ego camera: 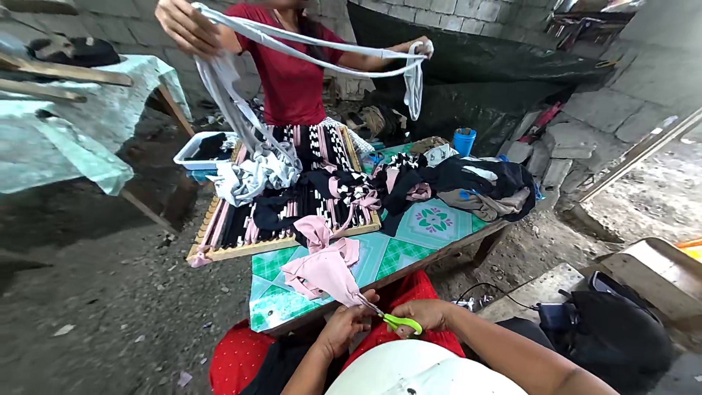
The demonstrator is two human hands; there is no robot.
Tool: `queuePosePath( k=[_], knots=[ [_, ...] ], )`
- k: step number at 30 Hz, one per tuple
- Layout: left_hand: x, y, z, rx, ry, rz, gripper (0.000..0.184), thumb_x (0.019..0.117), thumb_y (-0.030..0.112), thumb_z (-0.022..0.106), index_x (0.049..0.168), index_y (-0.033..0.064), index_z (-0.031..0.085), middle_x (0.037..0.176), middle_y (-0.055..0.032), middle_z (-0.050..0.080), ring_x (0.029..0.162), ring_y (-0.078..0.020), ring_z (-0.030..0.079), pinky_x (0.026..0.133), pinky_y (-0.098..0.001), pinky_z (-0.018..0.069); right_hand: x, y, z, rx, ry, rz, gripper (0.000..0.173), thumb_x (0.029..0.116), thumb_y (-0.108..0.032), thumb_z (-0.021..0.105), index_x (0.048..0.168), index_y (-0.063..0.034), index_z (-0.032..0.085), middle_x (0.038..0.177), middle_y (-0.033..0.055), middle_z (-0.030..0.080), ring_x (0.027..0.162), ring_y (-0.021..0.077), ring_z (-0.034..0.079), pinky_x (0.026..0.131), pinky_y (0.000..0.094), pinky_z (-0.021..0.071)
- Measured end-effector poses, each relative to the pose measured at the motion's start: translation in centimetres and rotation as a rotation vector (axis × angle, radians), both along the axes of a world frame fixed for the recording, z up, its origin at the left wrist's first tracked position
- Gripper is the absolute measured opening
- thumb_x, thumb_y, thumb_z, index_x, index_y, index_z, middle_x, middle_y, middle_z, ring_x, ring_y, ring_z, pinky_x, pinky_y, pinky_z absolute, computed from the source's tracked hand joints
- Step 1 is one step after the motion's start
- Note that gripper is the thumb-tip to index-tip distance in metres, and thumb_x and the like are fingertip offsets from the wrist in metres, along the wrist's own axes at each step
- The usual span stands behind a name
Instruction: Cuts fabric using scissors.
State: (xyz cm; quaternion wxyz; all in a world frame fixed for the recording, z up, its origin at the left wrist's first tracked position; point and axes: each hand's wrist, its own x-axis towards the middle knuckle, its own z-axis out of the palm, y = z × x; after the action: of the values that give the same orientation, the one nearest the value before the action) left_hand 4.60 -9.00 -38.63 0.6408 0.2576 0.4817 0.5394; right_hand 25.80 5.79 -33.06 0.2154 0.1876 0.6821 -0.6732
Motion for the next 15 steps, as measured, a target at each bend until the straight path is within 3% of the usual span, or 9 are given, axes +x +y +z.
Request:
queuePosePath(
  k=[4, 6, 10, 15],
  knots=[
    [-0.4, -0.1, 0.3, -0.015, 0.033, 0.016, 0.045, 0.1039, 0.010, 0.037, 0.146, 0.0071, 0.053, 0.142, -0.0055, 0.062, 0.118, -0.0203, 0.065, 0.089, -0.0414, 0.0574, 0.4, 0.1, 0.4, 0.040, -0.034, 0.033, 0.035, 0.0973, -0.035, 0.064, 0.117, -0.0064, 0.060, 0.083, -0.0009, 0.059, 0.065, 0.0066, 0.055, 0.058, 0.0266, 0.0489],
    [-0.3, -0.2, 0.2, -0.025, 0.075, -0.005, 0.045, 0.1040, 0.009, 0.034, 0.144, 0.0074, 0.055, 0.143, -0.0047, 0.061, 0.120, -0.0197, 0.064, 0.091, -0.0418, 0.0567, 0.3, 0.1, 0.7, 0.053, -0.059, 0.058, 0.035, 0.1001, -0.035, 0.062, 0.118, -0.0045, 0.060, 0.086, 0.0017, 0.059, 0.069, 0.0095, 0.056, 0.062, 0.0305, 0.0503],
    [0.0, -0.2, 0.2, -0.043, 0.110, -0.087, 0.046, 0.1022, 0.010, 0.034, 0.141, 0.0102, 0.059, 0.142, -0.0027, 0.062, 0.124, -0.0189, 0.062, 0.096, -0.0435, 0.0545, -0.6, 0.4, 0.3, 0.035, -0.047, 0.078, 0.031, 0.1008, -0.036, 0.060, 0.115, -0.0076, 0.060, 0.086, -0.0007, 0.061, 0.069, 0.0072, 0.057, 0.061, 0.0281, 0.0503],
    [0.3, -0.4, 0.5, -0.070, 0.029, -0.044, 0.039, 0.1054, 0.012, 0.040, 0.139, 0.0089, 0.060, 0.132, -0.0053, 0.067, 0.116, -0.0190, 0.065, 0.093, -0.0410, 0.0556, -1.4, 0.0, 0.4, 0.034, -0.032, 0.067, 0.038, 0.1001, -0.036, 0.060, 0.123, -0.0069, 0.057, 0.088, 0.0002, 0.061, 0.069, 0.0076, 0.056, 0.060, 0.0274, 0.0486]
  ],
)
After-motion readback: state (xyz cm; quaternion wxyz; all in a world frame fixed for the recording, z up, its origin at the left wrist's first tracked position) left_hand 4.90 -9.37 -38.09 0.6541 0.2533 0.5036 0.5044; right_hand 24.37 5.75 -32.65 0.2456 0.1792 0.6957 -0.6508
